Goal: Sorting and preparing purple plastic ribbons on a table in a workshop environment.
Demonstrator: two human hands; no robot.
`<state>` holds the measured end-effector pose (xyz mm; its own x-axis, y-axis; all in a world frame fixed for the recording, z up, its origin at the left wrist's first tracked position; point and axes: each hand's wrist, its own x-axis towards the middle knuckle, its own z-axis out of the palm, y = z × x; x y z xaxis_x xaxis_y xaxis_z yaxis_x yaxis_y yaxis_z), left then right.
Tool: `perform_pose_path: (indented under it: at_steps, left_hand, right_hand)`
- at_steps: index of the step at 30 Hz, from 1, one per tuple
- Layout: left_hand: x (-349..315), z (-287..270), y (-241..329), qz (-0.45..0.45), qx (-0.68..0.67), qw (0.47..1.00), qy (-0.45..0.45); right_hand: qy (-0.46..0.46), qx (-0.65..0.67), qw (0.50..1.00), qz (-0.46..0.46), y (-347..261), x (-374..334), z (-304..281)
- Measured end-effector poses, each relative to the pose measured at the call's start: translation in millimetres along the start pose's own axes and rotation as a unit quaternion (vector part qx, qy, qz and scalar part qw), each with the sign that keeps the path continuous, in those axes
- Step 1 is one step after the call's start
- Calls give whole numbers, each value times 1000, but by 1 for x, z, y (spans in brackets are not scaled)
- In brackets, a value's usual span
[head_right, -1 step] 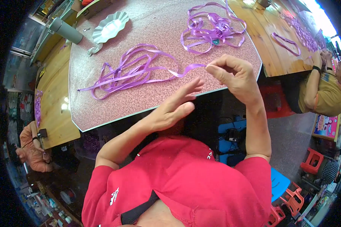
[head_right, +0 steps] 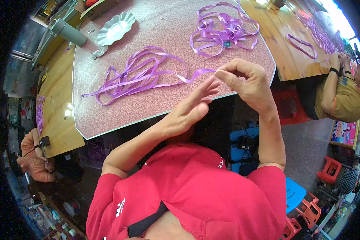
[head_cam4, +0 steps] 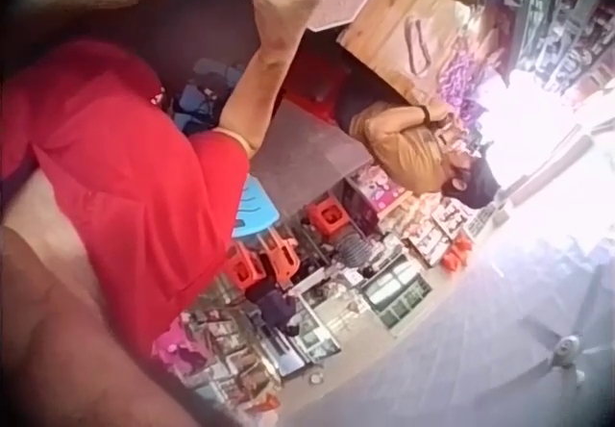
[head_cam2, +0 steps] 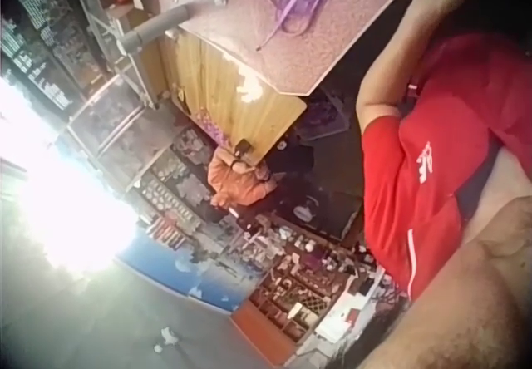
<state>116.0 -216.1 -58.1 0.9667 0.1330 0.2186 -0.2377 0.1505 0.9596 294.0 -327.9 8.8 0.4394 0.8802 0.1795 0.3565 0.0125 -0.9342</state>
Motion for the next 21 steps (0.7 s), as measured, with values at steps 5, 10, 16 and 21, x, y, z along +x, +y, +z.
perform_pose_path:
  at_steps: [5, 10, 16, 21]
  left_hand:
    - [34, 13, 12, -14, -243, 958, 152]
    - [29, 5, 19, -45, -336, 930, 141]
    - [25, 4, 27, -60, -377, 911, 153]
    - [24, 4, 25, -38, -350, 922, 162]
  right_hand:
    - [1, -118, 987, -111, -9, -5, 11]
    - [32, -123, 974, -189, -2, -7, 23]
    - [83, -102, 959, -251, 11, -6, 39]
    - [99, -114, 947, -284, 14, -3, 47]
